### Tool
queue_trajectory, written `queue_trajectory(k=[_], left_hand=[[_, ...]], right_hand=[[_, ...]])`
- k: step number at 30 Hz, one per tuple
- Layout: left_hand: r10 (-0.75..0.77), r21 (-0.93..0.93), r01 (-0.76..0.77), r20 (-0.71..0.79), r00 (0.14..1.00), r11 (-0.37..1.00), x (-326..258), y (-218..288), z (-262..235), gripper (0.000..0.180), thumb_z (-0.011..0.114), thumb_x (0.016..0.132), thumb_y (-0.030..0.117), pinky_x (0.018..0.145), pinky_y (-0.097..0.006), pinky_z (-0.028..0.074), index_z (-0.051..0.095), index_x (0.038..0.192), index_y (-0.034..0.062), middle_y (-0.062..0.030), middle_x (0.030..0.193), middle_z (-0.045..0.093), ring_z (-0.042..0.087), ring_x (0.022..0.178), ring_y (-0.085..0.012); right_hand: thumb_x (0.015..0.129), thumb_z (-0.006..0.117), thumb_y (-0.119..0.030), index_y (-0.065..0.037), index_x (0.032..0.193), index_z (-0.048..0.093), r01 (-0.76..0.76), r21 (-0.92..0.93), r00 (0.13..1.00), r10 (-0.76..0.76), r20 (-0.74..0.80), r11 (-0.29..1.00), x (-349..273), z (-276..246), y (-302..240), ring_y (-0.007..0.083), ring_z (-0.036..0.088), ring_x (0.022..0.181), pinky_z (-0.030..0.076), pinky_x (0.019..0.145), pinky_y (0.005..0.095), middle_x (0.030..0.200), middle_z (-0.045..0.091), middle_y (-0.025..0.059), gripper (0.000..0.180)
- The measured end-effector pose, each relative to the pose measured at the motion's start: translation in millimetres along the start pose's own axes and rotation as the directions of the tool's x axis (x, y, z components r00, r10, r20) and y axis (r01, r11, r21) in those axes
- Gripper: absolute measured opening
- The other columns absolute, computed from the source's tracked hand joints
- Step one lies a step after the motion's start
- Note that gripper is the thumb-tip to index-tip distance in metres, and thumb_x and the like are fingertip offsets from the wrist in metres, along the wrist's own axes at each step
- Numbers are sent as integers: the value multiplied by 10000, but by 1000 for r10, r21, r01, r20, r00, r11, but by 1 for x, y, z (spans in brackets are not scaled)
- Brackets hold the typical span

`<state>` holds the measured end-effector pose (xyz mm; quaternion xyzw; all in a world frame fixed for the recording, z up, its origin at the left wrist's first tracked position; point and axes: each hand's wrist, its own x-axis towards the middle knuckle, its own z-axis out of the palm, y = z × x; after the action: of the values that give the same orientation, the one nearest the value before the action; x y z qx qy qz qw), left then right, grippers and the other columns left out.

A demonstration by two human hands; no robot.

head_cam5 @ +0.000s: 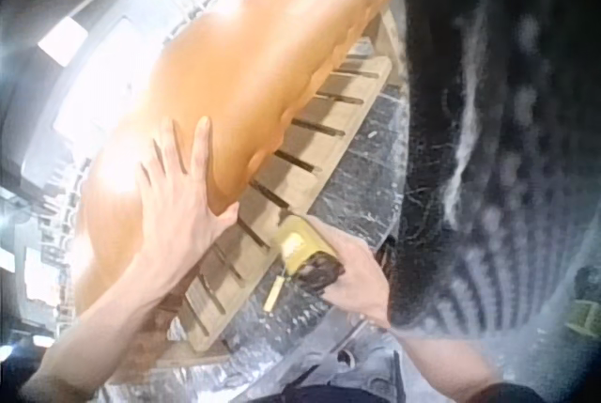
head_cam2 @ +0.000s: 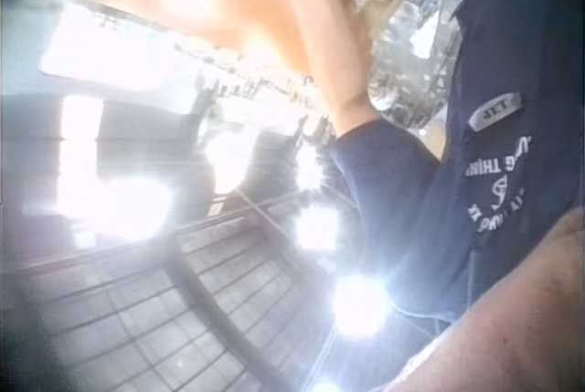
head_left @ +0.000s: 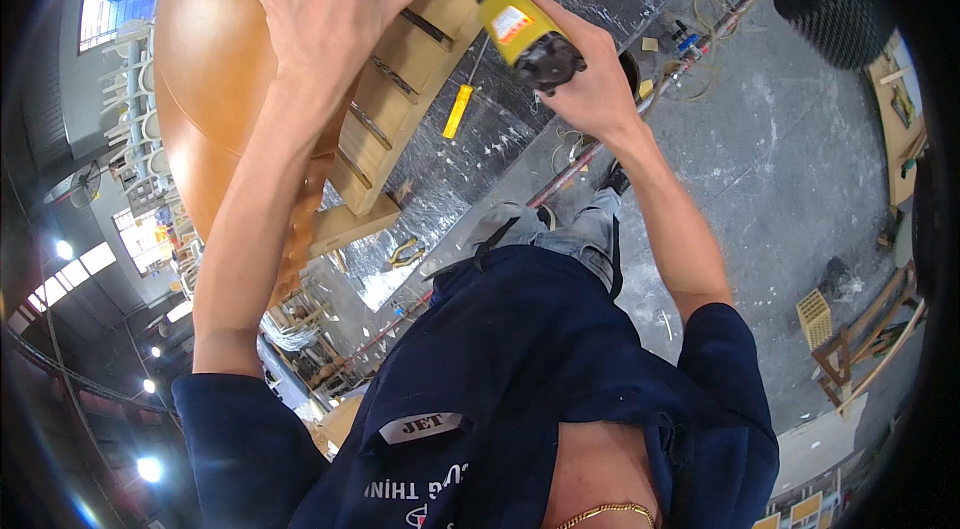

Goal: The person stretches and smooths a tan leather cover over a curved wooden chair back. They use a yellow pneumatic staple gun to fasten the leather to the underside of the frame, working along the edges and corners.

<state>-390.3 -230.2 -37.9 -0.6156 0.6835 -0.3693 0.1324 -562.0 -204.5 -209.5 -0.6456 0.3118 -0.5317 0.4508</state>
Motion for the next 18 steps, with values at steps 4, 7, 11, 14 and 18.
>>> queue_trajectory(k=[4, 7, 11, 14, 18], left_hand=[[-5, -39, 4, -16, 1000, 999, 2, -1, 1, 1145, 844, 655, 314, 1062, -614, 303, 165, 1553, 103, -335, 1523, 173, 320, 1307, -547], [7, -139, -10, -19, 1000, 990, 4, 1, -4, 1144, 843, 653, 249, 1059, -622, 304, 152, 1552, 101, -342, 1520, 159, 321, 1293, -568], [1, -58, -2, -18, 1000, 998, 3, 0, 4, 927, 759, 763, 420, 1058, -648, 281, 292, 1503, 113, -312, 1499, 244, 308, 1327, -547], [71, -18, -74, -126, 990, 997, 1, -7, 18, 844, 781, 726, 455, 967, -681, 349, 408, 1425, 167, -298, 1414, 345, 380, 1263, -559], [66, -34, -71, -130, 989, 997, -1, -5, 17, 826, 791, 718, 354, 977, -682, 343, 407, 1427, 172, -303, 1416, 346, 384, 1269, -558]], right_hand=[[694, 701, -20, 50, 1327, 531, 146, 166, 989, -139, -52, 975, 17, 14, -31, 234, 653, 1126, 464, 978, 313, 1234, 660, 176, 659], [652, 751, -86, 18, 1287, 561, 242, 181, 970, -230, -83, 953, 32, 22, -29, 338, 655, 1060, 500, 922, 357, 1168, 667, 198, 671], [622, 758, -80, 12, 1282, 567, 243, 206, 970, -234, -66, 948, 36, 27, -25, 384, 658, 1025, 516, 897, 377, 1131, 675, 212, 693], [610, 760, -72, 15, 1293, 562, 239, 205, 971, -234, -46, 949, 37, 28, -26, 386, 646, 1056, 511, 910, 379, 1167, 661, 218, 716], [612, 769, -75, 15, 1296, 560, 206, 193, 978, -210, -3, 959, 35, 26, -24, 383, 631, 1091, 506, 924, 386, 1199, 648, 219, 720]])
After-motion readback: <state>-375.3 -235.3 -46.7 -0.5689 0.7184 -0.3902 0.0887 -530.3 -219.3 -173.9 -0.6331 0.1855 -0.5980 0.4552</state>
